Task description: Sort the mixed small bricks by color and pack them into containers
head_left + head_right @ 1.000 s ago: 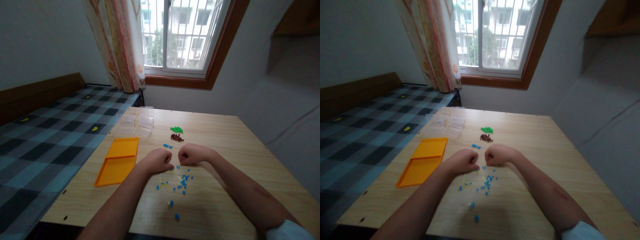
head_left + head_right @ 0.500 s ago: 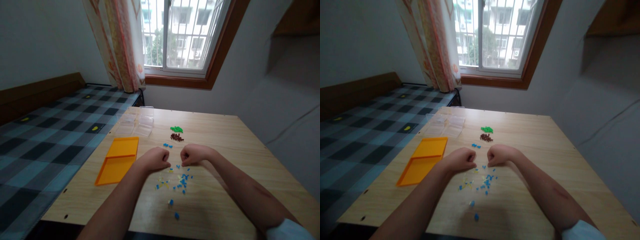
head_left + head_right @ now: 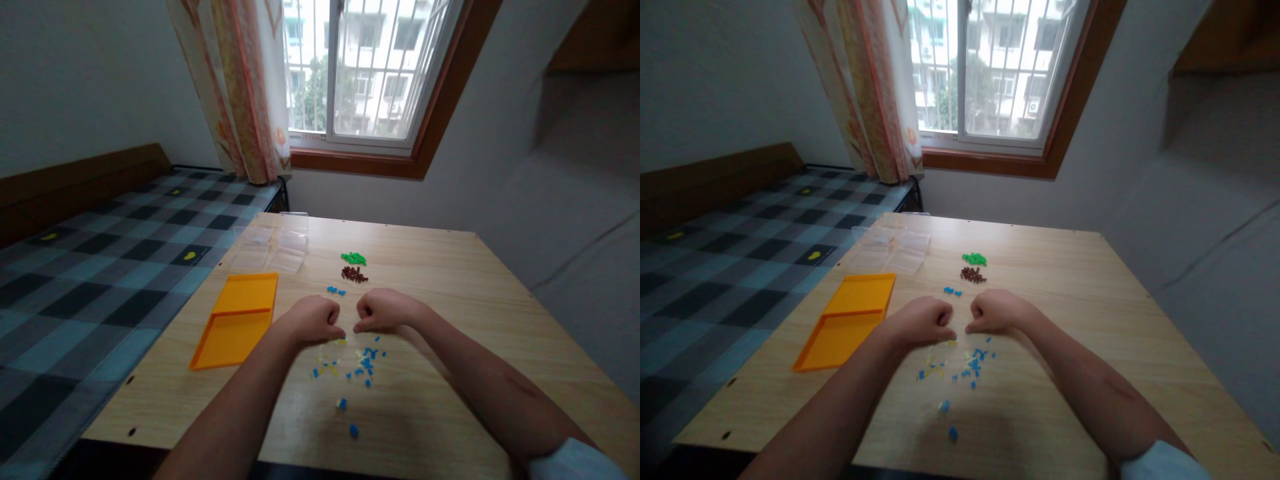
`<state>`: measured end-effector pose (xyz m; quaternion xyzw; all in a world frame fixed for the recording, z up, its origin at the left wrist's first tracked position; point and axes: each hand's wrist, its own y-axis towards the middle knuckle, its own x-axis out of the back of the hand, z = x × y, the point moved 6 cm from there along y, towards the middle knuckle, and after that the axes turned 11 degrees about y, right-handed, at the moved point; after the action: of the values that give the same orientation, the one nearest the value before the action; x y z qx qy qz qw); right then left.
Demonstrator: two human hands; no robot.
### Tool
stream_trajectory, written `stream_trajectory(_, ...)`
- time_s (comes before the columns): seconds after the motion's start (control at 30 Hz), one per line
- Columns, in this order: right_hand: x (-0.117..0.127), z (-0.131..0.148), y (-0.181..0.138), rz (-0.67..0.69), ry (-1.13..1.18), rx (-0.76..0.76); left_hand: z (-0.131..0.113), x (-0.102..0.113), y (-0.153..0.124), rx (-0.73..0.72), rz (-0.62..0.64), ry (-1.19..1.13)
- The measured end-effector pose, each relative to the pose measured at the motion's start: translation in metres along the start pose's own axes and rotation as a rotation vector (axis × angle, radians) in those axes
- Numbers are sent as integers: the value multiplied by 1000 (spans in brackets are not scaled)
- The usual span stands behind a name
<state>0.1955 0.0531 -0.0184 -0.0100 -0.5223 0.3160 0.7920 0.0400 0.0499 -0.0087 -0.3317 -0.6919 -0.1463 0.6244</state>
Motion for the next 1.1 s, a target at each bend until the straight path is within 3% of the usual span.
stream_trajectory(0.1,2,-6,6,-48,17,-33,0,0,2,13,-18,27)
stream_trajectory(0.3,12,-17,20,-343,9,-162,4,1,3,17,-68,-26)
stream_trajectory(0.47,15,-20,22,-406,79,-126,8,0,2,3,-19,-71)
stream_trajectory(0.53,14,-18,20,-361,114,-57,9,0,2,-10,1,-84)
stream_trajectory(0.7,2,-1,10,-50,161,122,9,-4,1,-42,19,-72)
stream_trajectory(0.87,8,5,-2,41,158,91,6,-3,0,-16,7,-18)
stream_trajectory(1.1,19,-11,-10,119,170,-21,4,2,4,100,-45,4)
